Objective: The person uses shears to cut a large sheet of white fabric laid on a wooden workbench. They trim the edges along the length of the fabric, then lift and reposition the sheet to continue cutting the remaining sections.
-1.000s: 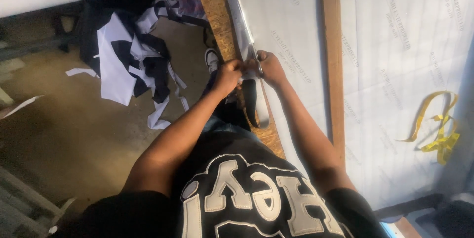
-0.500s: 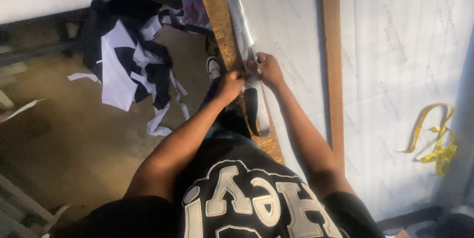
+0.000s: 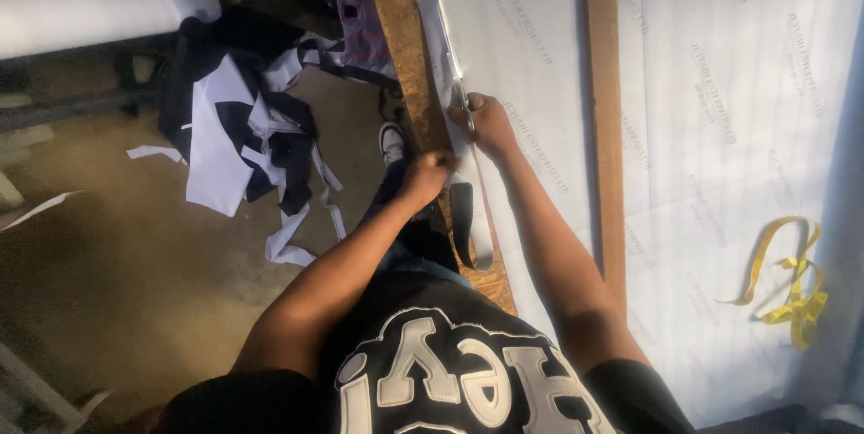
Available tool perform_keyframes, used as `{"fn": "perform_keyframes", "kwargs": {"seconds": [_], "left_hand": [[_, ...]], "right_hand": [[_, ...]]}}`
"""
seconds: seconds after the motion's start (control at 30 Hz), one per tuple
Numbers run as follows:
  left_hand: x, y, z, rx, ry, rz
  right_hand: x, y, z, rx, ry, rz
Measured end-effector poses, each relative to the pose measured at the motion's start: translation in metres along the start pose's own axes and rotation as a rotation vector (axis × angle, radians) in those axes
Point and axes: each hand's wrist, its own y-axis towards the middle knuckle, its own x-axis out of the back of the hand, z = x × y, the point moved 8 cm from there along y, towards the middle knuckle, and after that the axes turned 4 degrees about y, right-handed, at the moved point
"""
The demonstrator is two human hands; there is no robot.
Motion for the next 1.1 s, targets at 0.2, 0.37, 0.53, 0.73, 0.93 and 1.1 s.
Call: {"fn": "perform_keyframes", "kwargs": {"seconds": [0.2, 0.37, 0.53, 0.73, 0.93, 1.1], "left_hand": [[0.011, -0.023, -0.019, -0.004, 0.026, 0.026], [0.002, -0.015, -0.008, 0.000, -0.195, 0.051], [-0.008, 0.007, 0.013, -0.007, -0.212, 0.059], [-0.002, -0.006, -0.008, -0.144, -0.162, 0.131], [0.000, -0.011, -0.020, -0.234, -0.057, 0.069], [0.006, 0.020, 0.038, -0.224, -0.097, 0.013]], "right_hand": [[0.001, 0.002, 0.005, -0.003, -0.026, 0.011], [0.003, 0.000, 0.050, 0.024, -0.001, 0.015], [0.002, 0.009, 0.047, 0.056, -0.013, 0.009], [0.001, 0.014, 0.045, 0.081, -0.053, 0.013], [0.015, -0.037, 0.013, 0.106, -0.090, -0.017], [0.024, -0.121, -0.086, 0.034, 0.251, -0.026]]}}
